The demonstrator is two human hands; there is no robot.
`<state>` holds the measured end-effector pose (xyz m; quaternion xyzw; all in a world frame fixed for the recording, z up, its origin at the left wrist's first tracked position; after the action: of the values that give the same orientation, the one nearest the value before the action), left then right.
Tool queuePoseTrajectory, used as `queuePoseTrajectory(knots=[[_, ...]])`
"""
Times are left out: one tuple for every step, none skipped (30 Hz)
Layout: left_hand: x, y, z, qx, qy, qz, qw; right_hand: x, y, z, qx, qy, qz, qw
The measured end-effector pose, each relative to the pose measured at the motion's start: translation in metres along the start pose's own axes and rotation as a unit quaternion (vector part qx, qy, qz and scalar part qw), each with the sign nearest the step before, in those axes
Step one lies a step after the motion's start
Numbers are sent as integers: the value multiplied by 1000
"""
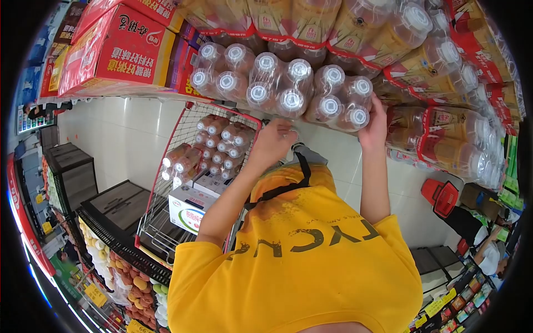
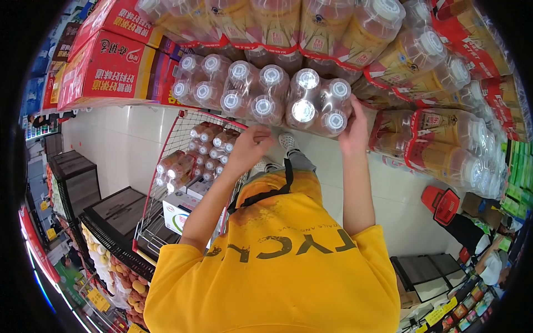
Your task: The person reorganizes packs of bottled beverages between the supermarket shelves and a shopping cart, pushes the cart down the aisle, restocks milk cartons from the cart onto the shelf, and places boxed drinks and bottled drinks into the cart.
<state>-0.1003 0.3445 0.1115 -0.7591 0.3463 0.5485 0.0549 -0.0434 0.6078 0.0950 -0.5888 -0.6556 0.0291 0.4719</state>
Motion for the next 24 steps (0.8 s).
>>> queuePoseTrajectory(knots=[[3,7,5,-31,-12,21,999,-2,-2,-1,0,0,0,1000],[4,13,10,-61,-25,43,997,-3,-3,-3,-14,13,-3,1000],[1,16,16,-62,-26,42,997,-2,-4,-4,-29,25,-6,999],[2,16,21,-45,0,73,996,-1,-6,-4,-28,26,-6,999],[3,16,25,-28,24,104,994,0,-8,-3,-34,28,-13,999],[4,17,27,-29,23,105,994,0,-9,-2,-40,30,-20,999],[7,17,28,-26,16,106,994,-1,-10,-2,-39,29,-19,999],[8,17,28,-23,11,107,994,-1,-10,-2,-39,40,-10,998],[8,17,26,-24,12,108,994,-1,-10,-3,-39,52,-2,998],[6,16,24,-33,6,102,994,-2,-9,-2,-38,52,-3,998],[5,16,22,-41,-1,95,995,-2,-8,-1,-32,51,-2,998],[7,15,20,-42,-1,94,995,-2,-6,1,-26,51,-2,998],[10,14,17,-47,-7,72,996,-2,-3,3,-25,51,-4,998],[13,14,14,-53,-14,49,997,-3,1,5,-28,41,-8,999],[17,15,10,-56,-13,46,997,-4,6,8,-32,31,-13,999],[21,15,4,-38,-25,30,998,-4,11,9,-29,28,-17,999],[26,16,-2,-22,-37,13,999,-5,17,11,-20,28,-21,999],[38,20,-7,-30,-33,10,999,-4,20,13,-9,27,-26,999],[53,22,-13,-17,-15,-1,1000,-3,22,12,5,25,-43,999],[68,25,-21,-6,3,-12,1000,-3,29,14,9,37,-31,999],[77,31,-32,-23,12,-12,1000,-2,32,11,-5,43,-43,998],[95,36,-41,-39,21,-17,999,-2,36,8,-18,49,-54,997],[120,40,-50,-50,48,-14,997,-2,39,6,-26,55,-75,995],[138,44,-61,-61,75,-12,995,-2,43,4,-34,62,-95,993]])
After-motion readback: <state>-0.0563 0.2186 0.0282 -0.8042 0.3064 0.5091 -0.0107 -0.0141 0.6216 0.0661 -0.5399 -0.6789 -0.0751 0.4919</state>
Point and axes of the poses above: each hand's wrist, its own z-axis towards the middle knuckle, its own y-axis out of the back of the hand, x = y × z, the point moved 7 cm from there along z, towards the middle knuckle, and after that the axes turned 1 degree about -z, right-handed, at the moved point
